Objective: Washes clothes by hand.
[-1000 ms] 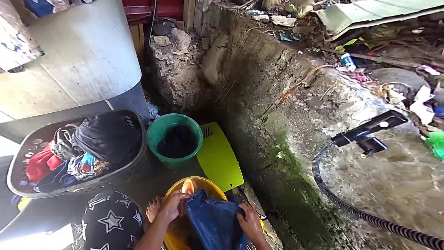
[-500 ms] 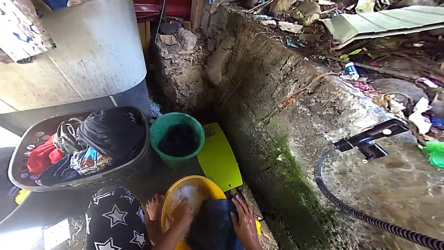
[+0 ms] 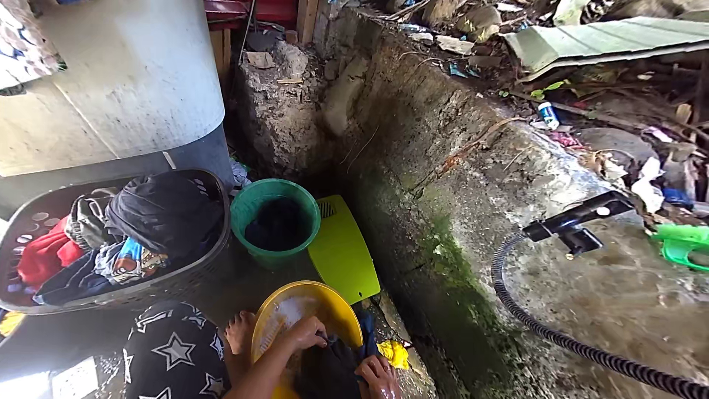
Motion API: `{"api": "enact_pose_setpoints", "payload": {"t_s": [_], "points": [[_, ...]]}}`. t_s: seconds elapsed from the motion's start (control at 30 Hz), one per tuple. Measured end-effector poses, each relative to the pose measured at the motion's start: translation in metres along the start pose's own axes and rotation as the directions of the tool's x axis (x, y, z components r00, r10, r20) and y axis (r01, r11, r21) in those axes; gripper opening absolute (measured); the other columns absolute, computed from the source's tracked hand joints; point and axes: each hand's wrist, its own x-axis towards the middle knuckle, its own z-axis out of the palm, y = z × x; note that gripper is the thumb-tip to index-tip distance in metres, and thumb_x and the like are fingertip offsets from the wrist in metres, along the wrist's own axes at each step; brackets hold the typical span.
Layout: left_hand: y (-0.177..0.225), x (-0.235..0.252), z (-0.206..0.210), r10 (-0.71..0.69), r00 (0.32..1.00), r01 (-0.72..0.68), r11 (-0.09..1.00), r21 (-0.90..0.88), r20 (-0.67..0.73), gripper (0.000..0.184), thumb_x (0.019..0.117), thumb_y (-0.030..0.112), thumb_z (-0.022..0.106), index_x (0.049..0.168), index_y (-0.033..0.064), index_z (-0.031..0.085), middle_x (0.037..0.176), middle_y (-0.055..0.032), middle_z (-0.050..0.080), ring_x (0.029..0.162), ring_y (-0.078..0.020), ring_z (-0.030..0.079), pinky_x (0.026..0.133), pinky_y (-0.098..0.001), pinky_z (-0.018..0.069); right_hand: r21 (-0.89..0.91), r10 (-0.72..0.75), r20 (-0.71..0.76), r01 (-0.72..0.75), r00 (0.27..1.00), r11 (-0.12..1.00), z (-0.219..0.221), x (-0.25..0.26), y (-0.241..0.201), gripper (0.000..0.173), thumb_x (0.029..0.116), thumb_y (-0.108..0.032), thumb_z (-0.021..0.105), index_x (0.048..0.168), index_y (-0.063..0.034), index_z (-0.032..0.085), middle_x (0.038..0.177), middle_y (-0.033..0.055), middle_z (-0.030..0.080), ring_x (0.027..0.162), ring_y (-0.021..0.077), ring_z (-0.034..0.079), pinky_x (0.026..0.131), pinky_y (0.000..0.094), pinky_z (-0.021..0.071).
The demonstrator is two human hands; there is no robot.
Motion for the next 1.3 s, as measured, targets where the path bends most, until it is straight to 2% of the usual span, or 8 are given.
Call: {"api": "enact_pose_setpoints", "payload": {"t_s": [0.1, 0.23, 0.4, 0.57, 0.67, 0.8, 1.13, 1.3], "points": [[-0.008, -0.023, -0.015, -0.014, 0.994, -0.030, 0.923, -0.383, -0.112, 0.023, 0.0984, 0.011, 0.067, 0.104, -0.0111, 0.070, 0.101, -0.0192, 0.070, 0.095, -0.0225, 0.065, 0.095, -0.0414, 0.0506, 0.017, -0.023, 0.002, 0.023, 1.000, 1.000, -0.002, -0.004, 0.004, 0.013, 0.0760, 0.000, 0.071, 0.086, -0.0056, 0.077, 0.092, 0.0154, 0.072, 0.100, 0.0435, 0.067, 0.083, 0.0621, 0.0519], [-0.012, -0.028, -0.014, -0.568, 0.752, -0.053, 0.455, -0.889, -0.336, 0.028, 0.1063, 0.018, 0.057, 0.120, -0.0047, 0.064, 0.118, -0.0204, 0.064, 0.107, -0.0270, 0.060, 0.094, -0.0466, 0.0498, 0.157, 0.028, 0.008, -0.029, 1.000, 0.987, -0.008, 0.003, 0.007, 0.014, 0.0791, -0.011, 0.077, 0.088, -0.0010, 0.076, 0.094, 0.0179, 0.072, 0.099, 0.0448, 0.066, 0.087, 0.0638, 0.0495], [-0.018, -0.024, 0.026, -0.460, 0.877, 0.266, 0.705, -0.658, -0.139, 0.066, 0.1062, 0.049, 0.051, 0.151, 0.0008, 0.045, 0.150, -0.0272, 0.049, 0.141, -0.0413, 0.047, 0.116, -0.0597, 0.0371, 0.289, 0.110, -0.053, -0.091, 0.992, 0.953, -0.017, 0.025, 0.008, 0.016, 0.0877, -0.009, 0.072, 0.092, 0.0064, 0.072, 0.094, 0.0206, 0.072, 0.094, 0.0379, 0.070, 0.088, 0.0594, 0.0522], [-0.032, -0.042, 0.026, -0.233, 0.970, 0.217, 0.704, -0.677, 0.069, 0.045, 0.1060, 0.035, 0.056, 0.131, -0.0032, 0.060, 0.125, -0.0198, 0.064, 0.114, -0.0275, 0.062, 0.102, -0.0480, 0.0485, 0.476, 0.131, 0.048, -0.138, 0.990, 0.868, -0.051, 0.039, 0.026, 0.014, 0.0906, -0.008, 0.065, 0.093, 0.0047, 0.069, 0.087, 0.0081, 0.069, 0.083, 0.0081, 0.066, 0.082, 0.0274, 0.0550], [-0.028, -0.040, 0.001, -0.543, 0.808, 0.133, 0.545, -0.828, -0.228, 0.053, 0.1081, 0.042, 0.051, 0.138, -0.0012, 0.057, 0.134, -0.0241, 0.061, 0.125, -0.0348, 0.059, 0.107, -0.0542, 0.0462, 0.342, 0.311, -0.009, -0.289, 0.951, 0.894, -0.050, 0.047, 0.031, 0.017, 0.0939, -0.010, 0.066, 0.098, 0.0059, 0.068, 0.089, 0.0149, 0.068, 0.082, 0.0186, 0.066, 0.078, 0.0358, 0.0555], [-0.052, -0.021, -0.002, -0.621, 0.643, 0.435, 0.778, -0.453, -0.449, 0.053, 0.1059, 0.037, 0.056, 0.145, 0.0008, 0.052, 0.142, -0.0250, 0.057, 0.133, -0.0386, 0.055, 0.110, -0.0571, 0.0441, -0.050, 0.446, -0.175, -0.461, 0.878, 0.886, -0.010, 0.058, 0.021, 0.050, 0.0917, -0.012, 0.071, 0.139, -0.0031, 0.059, 0.144, 0.0365, 0.047, 0.129, 0.0585, 0.048, 0.102, 0.0712, 0.0421], [-0.057, -0.006, 0.037, -0.672, 0.690, 0.713, 0.696, 0.090, -0.267, 0.038, 0.0978, 0.013, 0.060, 0.134, 0.0032, 0.062, 0.137, -0.0207, 0.063, 0.129, -0.0394, 0.059, 0.103, -0.0580, 0.0491, -0.157, 0.538, 0.118, -0.519, 0.834, 0.840, 0.052, 0.055, 0.017, 0.058, 0.1085, -0.026, 0.042, 0.164, -0.0134, 0.026, 0.166, 0.0149, 0.033, 0.154, 0.0351, 0.030, 0.120, 0.0673, 0.0213], [-0.070, 0.000, 0.051, -0.757, 0.564, 0.751, 0.636, -0.176, -0.330, 0.083, 0.0939, 0.048, 0.069, 0.156, 0.0028, 0.038, 0.155, -0.0237, 0.046, 0.144, -0.0399, 0.045, 0.115, -0.0574, 0.0391, -0.122, 0.539, 0.077, -0.529, 0.839, 0.840, 0.057, 0.054, 0.016, 0.056, 0.1077, -0.024, 0.044, 0.161, -0.0129, 0.033, 0.161, 0.0175, 0.041, 0.150, 0.0357, 0.038, 0.120, 0.0665, 0.0222]]}}
